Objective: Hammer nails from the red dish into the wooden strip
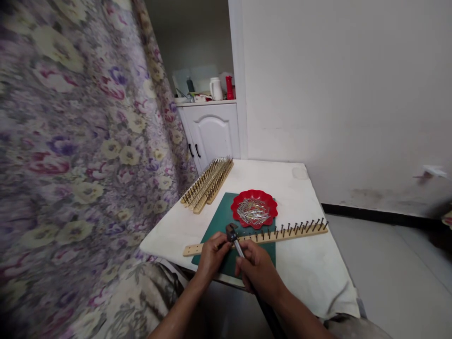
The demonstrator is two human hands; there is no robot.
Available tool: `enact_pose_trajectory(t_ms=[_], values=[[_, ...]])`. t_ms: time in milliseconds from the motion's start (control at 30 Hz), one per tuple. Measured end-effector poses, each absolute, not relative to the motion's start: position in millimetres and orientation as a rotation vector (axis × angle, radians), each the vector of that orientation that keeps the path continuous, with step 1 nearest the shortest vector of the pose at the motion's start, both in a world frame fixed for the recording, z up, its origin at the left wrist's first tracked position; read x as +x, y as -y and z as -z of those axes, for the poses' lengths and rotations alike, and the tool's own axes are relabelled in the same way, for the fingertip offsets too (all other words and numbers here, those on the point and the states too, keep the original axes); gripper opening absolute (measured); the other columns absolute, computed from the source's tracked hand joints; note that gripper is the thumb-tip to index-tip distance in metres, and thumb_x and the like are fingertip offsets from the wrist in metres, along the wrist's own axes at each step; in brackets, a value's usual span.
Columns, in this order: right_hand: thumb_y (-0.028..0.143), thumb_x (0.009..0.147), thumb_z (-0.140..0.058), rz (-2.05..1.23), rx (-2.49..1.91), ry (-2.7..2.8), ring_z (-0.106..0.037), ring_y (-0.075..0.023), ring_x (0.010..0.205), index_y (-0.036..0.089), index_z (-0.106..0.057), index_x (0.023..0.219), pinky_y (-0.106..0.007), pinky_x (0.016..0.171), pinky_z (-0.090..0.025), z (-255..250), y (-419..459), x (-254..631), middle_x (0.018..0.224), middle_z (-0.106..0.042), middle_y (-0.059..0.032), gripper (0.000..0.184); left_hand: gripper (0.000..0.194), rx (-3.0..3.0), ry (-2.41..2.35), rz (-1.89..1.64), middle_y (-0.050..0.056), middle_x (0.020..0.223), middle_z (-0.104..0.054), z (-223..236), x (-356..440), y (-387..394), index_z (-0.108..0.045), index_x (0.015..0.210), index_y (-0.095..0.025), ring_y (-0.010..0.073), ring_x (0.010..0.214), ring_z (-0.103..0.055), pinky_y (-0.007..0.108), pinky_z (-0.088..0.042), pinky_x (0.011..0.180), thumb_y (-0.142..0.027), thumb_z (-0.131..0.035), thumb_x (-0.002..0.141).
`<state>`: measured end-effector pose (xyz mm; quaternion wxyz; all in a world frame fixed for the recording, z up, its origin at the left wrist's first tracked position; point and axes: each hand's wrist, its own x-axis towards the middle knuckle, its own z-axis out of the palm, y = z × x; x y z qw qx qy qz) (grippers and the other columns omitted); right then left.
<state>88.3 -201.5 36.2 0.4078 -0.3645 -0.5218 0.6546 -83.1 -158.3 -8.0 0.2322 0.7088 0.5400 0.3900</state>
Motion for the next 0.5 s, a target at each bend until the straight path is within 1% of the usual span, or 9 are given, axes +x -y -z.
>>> enact_pose_trajectory(t_ms=[267, 500], values=[[0.027, 0.080, -0.052, -1.626, -0.930, 1.319, -0.039, -0.0029, 0.027, 0.018, -0.045, 0.100, -0.013, 0.028, -0.025, -35.3, 200.8, 89.2, 0.059, -0.058, 0.0078, 0.023, 0.020, 1.941, -1.488, -1.088, 0.000, 0.070, -0.054, 11.0, -83.4, 157.6, -0.058, 0.063, -0.018, 0.0140, 0.072, -0.053, 0.023, -0.039, 0.066, -0.023, -0.051, 0.081], [0.024, 0.078, -0.051, -1.642, -0.938, 1.297, -0.036, -0.0022, 0.025, 0.019, -0.045, 0.098, -0.013, 0.027, -0.024, -38.0, 201.8, 86.4, 0.058, -0.057, 0.0089, 0.021, 0.019, 1.941, -1.457, -1.113, 0.001, 0.072, -0.055, 13.3, -84.9, 154.9, -0.060, 0.066, -0.018, 0.0141, 0.071, -0.053, 0.023, -0.040, 0.066, -0.025, -0.051, 0.081]])
